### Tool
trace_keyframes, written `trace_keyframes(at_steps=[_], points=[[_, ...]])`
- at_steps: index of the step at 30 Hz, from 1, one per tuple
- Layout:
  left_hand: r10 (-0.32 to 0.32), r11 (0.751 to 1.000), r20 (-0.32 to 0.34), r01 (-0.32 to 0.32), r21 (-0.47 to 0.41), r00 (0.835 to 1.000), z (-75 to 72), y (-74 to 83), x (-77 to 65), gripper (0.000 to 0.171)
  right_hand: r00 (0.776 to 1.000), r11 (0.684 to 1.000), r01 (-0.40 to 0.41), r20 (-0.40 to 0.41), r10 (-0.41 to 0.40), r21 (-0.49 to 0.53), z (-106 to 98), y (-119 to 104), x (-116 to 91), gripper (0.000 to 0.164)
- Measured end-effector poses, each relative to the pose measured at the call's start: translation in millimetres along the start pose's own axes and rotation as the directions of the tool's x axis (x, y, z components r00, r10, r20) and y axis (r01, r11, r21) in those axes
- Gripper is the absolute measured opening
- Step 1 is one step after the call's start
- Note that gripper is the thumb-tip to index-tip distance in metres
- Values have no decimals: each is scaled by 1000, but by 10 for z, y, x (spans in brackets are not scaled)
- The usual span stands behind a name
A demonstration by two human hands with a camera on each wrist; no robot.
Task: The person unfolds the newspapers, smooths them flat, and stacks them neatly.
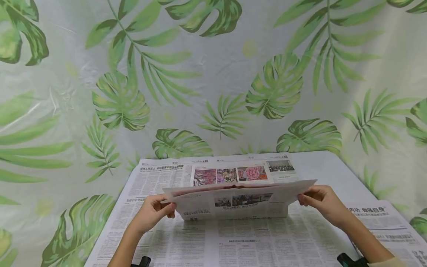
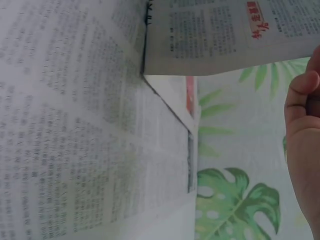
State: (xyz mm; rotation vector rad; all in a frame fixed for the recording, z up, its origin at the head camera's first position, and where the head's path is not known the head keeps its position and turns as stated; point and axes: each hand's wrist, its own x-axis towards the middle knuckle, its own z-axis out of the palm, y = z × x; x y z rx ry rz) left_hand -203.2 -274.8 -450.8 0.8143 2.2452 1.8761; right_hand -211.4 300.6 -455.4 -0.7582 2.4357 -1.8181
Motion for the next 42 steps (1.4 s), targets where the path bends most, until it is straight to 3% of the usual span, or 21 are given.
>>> trace_keyframes(at_steps=[4,8,11,15,22,26,28,34,42], points=[[-5,999,31,7,-52,999,20,-60,-70,16,998,999,6,63,-9,47,-6,-9,-67,21],[68,994,85,-60,-93,994,27,-120,-127,21,989,988,52,131,-71,148,0,-9,-135,27],[161,983,138,-145,-116,977,32,-157,-154,26,962,957,152,187,-201,248,6,17,-167,37],[211,969,196,-179,-169,958,34,-178,-198,30,899,905,244,269,-346,348,20,53,-175,47],[247,944,280,-165,-286,928,51,-210,-233,34,856,903,231,366,-366,363,37,95,-228,50],[241,938,299,-143,-315,923,54,-263,-270,35,853,916,240,380,-357,323,49,128,-251,50],[214,946,300,-120,-302,930,58,-302,-287,35,860,924,237,378,-343,301,59,141,-254,49],[68,984,288,-16,-179,955,74,-380,-333,21,866,946,223,397,-304,237,113,218,-267,47],[-5,1000,342,13,-21,940,73,-405,-332,16,850,958,181,454,-267,225,196,348,-291,44]])
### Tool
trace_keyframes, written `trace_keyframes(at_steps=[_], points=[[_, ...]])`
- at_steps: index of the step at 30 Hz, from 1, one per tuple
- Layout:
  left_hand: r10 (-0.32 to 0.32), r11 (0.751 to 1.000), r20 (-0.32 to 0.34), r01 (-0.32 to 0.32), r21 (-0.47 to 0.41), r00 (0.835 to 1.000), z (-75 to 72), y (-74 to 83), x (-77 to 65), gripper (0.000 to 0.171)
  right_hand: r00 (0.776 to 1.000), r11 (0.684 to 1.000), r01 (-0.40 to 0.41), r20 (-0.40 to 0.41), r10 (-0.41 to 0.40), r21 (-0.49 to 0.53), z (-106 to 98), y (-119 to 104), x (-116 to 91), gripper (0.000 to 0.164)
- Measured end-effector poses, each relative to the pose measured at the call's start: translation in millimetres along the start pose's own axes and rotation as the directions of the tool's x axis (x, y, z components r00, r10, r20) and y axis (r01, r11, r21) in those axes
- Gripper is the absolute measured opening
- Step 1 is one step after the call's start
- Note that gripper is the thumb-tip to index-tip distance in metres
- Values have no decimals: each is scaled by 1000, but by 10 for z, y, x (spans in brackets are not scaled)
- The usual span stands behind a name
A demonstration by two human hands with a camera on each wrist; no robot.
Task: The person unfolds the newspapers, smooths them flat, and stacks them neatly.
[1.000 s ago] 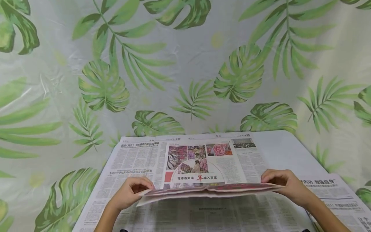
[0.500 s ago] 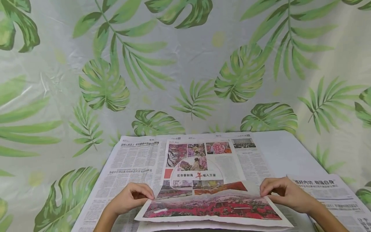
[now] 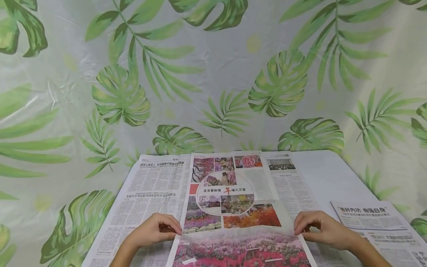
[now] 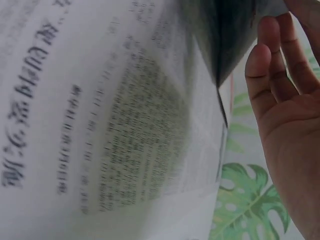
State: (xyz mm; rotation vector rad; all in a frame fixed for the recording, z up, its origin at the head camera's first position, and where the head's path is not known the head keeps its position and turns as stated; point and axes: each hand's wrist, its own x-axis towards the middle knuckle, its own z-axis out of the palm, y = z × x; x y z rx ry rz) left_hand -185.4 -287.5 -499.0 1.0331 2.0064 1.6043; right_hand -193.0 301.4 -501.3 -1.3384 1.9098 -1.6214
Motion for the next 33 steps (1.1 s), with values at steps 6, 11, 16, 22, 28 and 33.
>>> trace_keyframes(at_steps=[6,11,16,22,28,33], points=[[-84,992,-17,85,97,996,28,4,13,12,1000,998,6,16,-5,-62,30,103,-17,41],[-214,966,-39,217,138,976,59,35,24,13,999,989,-29,11,31,-143,64,113,-11,32],[-316,940,-55,321,119,947,74,59,25,24,997,981,-68,10,71,-183,99,104,-6,26],[-349,929,-51,352,113,936,68,82,34,32,995,973,-99,2,102,-207,120,115,-17,22],[-360,921,-82,368,131,929,69,106,71,33,989,963,-148,-31,145,-223,126,98,-20,18],[-390,901,-162,412,137,906,75,103,118,51,985,952,-172,-55,164,-253,133,97,-11,16]])
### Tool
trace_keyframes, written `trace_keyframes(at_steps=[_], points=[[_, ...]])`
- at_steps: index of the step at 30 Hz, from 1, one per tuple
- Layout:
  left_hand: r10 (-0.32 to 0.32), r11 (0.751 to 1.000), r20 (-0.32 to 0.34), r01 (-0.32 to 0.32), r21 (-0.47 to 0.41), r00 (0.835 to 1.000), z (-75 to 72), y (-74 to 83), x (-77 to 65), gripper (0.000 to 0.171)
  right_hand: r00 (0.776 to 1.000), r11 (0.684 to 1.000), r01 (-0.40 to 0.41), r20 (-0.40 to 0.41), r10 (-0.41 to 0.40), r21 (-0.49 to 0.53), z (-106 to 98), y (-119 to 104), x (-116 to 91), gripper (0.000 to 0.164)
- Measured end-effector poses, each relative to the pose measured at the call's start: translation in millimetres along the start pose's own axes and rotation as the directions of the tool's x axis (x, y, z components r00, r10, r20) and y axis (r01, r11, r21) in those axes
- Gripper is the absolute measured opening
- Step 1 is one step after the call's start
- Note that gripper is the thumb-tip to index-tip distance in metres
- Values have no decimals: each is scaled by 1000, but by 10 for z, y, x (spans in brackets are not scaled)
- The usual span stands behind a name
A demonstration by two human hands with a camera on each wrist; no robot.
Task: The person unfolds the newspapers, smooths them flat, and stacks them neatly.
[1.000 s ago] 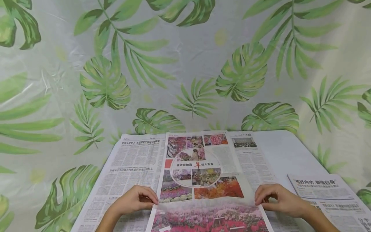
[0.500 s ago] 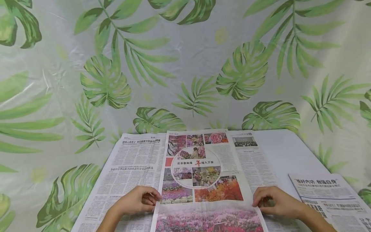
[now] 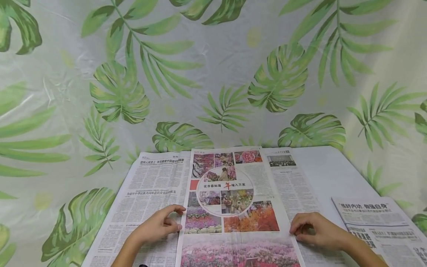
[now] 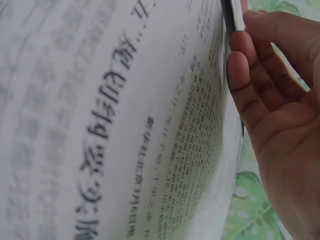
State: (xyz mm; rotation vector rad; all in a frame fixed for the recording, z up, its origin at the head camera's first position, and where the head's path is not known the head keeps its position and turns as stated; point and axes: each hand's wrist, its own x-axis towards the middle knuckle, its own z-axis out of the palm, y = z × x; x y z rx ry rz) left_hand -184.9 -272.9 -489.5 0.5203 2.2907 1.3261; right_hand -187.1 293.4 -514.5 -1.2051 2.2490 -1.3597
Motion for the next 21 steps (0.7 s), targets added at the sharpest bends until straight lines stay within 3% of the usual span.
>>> trace_keyframes(at_steps=[3,7,15,21], points=[[-29,999,-41,30,19,999,-3,12,21,61,1000,1000,-10,-17,10,-14,-1,14,-4,17],[-61,998,-63,61,-2,996,-18,-7,54,60,999,1000,-22,-33,21,-19,-5,41,-14,18],[-114,975,-8,110,-195,993,-72,-71,95,61,994,994,-82,-83,77,-67,5,27,-2,20],[-154,960,-12,147,-237,988,-87,-82,130,63,980,984,-169,-111,162,-59,-5,26,5,32]])
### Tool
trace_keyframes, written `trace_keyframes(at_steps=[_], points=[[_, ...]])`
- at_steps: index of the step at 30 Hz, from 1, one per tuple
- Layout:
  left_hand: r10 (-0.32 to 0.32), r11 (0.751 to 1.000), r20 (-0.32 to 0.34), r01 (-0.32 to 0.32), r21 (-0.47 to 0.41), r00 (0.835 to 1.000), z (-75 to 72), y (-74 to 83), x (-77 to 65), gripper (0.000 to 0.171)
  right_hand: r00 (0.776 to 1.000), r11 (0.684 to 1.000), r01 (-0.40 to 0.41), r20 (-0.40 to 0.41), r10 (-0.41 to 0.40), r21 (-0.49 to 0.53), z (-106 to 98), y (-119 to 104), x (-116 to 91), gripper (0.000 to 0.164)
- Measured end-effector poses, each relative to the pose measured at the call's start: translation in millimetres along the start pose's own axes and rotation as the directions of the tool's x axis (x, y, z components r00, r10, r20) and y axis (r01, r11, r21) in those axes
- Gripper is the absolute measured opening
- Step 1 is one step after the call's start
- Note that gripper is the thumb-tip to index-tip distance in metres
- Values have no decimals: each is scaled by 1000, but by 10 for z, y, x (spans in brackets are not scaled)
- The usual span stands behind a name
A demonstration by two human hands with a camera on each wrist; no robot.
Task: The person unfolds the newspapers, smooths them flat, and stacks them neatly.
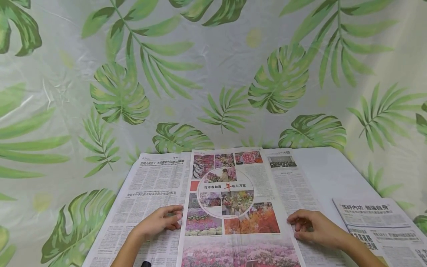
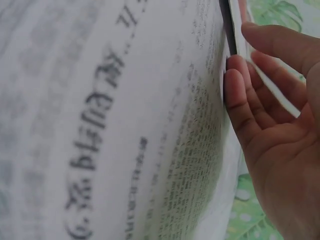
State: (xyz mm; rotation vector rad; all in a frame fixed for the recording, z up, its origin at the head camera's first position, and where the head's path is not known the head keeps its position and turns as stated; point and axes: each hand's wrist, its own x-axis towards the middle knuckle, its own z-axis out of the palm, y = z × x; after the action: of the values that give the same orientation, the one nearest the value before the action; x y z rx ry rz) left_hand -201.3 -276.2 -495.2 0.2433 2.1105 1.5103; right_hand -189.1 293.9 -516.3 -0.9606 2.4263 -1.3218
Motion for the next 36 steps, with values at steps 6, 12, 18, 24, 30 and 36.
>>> trace_keyframes(at_steps=[6,12,18,24,30,36], points=[[-22,999,-46,20,-47,999,9,-5,57,63,999,999,-33,15,32,30,3,-17,29,43],[-49,995,-107,39,-92,993,50,15,107,61,991,990,-127,39,124,62,20,-69,92,46],[-63,994,-217,42,-99,974,120,60,181,65,983,984,-181,11,181,1,34,-153,215,37],[-75,990,-337,29,-141,938,171,84,294,71,965,964,-261,-55,258,-51,62,-196,289,41],[-89,981,-341,23,-193,936,172,88,388,66,940,942,-326,-133,314,-81,97,-201,321,51],[-104,974,-388,16,-224,916,184,126,411,69,935,939,-334,-155,320,-80,96,-210,361,52]])
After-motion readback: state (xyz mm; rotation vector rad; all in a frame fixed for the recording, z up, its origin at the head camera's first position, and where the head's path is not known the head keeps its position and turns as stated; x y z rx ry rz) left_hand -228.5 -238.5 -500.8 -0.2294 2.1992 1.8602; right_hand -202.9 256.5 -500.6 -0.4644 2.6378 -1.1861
